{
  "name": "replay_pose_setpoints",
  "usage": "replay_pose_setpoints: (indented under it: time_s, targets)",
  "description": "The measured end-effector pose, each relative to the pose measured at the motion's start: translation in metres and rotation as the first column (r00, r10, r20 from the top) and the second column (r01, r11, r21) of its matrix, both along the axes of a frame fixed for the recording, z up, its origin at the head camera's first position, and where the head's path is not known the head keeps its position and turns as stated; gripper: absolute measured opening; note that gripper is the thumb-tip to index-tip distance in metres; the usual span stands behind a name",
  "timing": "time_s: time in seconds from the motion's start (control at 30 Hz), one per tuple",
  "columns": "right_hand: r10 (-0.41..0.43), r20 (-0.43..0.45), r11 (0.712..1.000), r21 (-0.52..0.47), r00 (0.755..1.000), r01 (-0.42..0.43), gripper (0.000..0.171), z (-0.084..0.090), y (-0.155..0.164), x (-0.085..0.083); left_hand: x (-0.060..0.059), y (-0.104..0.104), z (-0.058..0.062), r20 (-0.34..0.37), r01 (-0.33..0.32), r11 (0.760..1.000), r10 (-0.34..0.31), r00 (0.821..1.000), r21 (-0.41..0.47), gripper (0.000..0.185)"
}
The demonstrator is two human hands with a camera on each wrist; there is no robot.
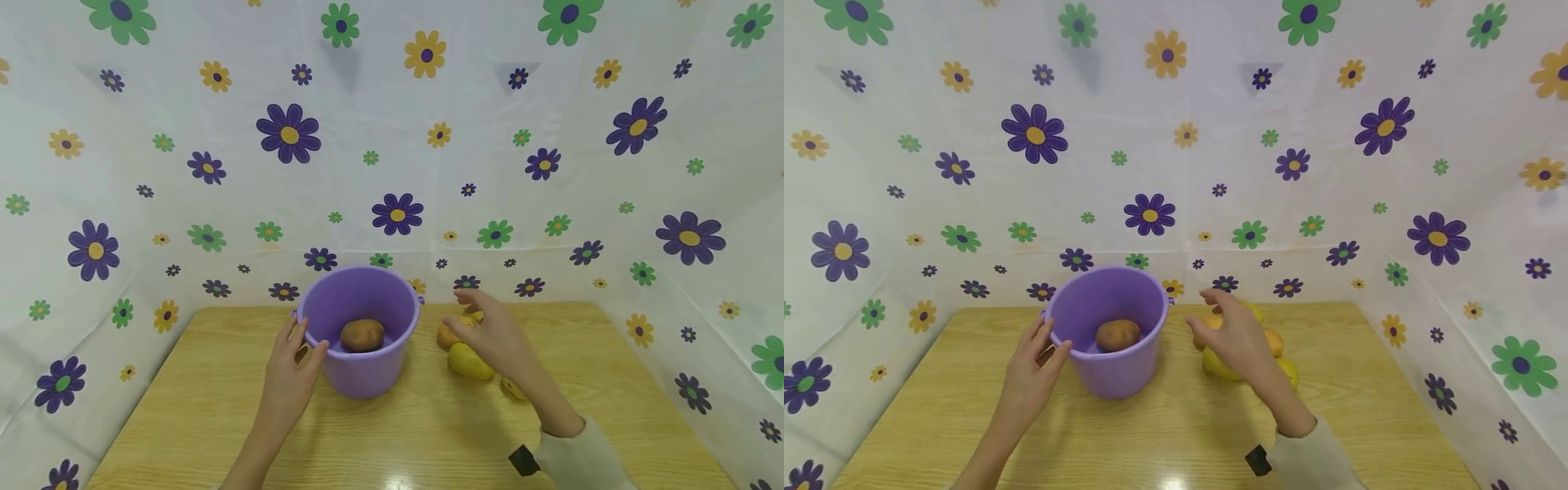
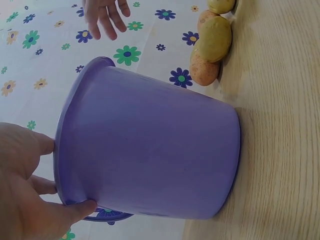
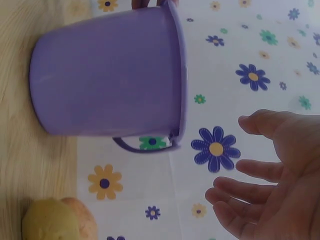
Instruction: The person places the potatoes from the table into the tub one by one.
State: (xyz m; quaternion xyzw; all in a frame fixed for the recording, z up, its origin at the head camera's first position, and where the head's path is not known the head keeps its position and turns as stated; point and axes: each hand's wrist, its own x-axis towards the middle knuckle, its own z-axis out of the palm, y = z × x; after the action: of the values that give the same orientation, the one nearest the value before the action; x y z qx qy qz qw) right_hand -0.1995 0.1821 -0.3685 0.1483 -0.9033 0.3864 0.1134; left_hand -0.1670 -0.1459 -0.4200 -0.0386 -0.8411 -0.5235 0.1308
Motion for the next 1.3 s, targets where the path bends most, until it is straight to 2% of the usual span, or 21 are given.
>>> replay_pose_setpoints:
  time_s: [0.1,0.27,0.57,0.87,1.1,1.3]
  targets:
    - [-0.021,0.025,1.0,0.006,0.999,0.021,0.055,0.001,0.012,0.005,-0.001,0.0,-0.001,0.004,0.001,1.0,-0.001,1.0,0.0,0.066]
    - [-0.072,0.019,0.996,0.047,0.997,0.071,0.055,0.001,0.031,0.012,-0.001,-0.002,-0.004,0.016,-0.005,1.0,0.005,1.0,0.003,0.067]
    - [-0.122,-0.013,0.989,0.085,0.992,0.123,0.054,-0.009,0.064,0.016,-0.001,-0.001,-0.003,-0.009,-0.003,1.0,0.003,1.0,0.001,0.066]
    - [-0.163,-0.001,0.982,0.1,0.987,0.163,0.055,-0.02,0.09,0.026,0.0,-0.001,-0.001,0.014,-0.002,1.0,0.002,1.0,0.007,0.066]
    - [-0.196,0.036,0.974,0.121,0.98,0.191,0.056,-0.033,0.103,0.03,0.0,0.0,0.0,0.01,-0.003,1.0,0.003,1.0,0.006,0.066]
    - [-0.201,0.065,0.971,0.148,0.977,0.19,0.058,-0.051,0.115,0.032,0.001,0.0,0.0,0.016,-0.006,1.0,0.006,1.0,0.001,0.066]
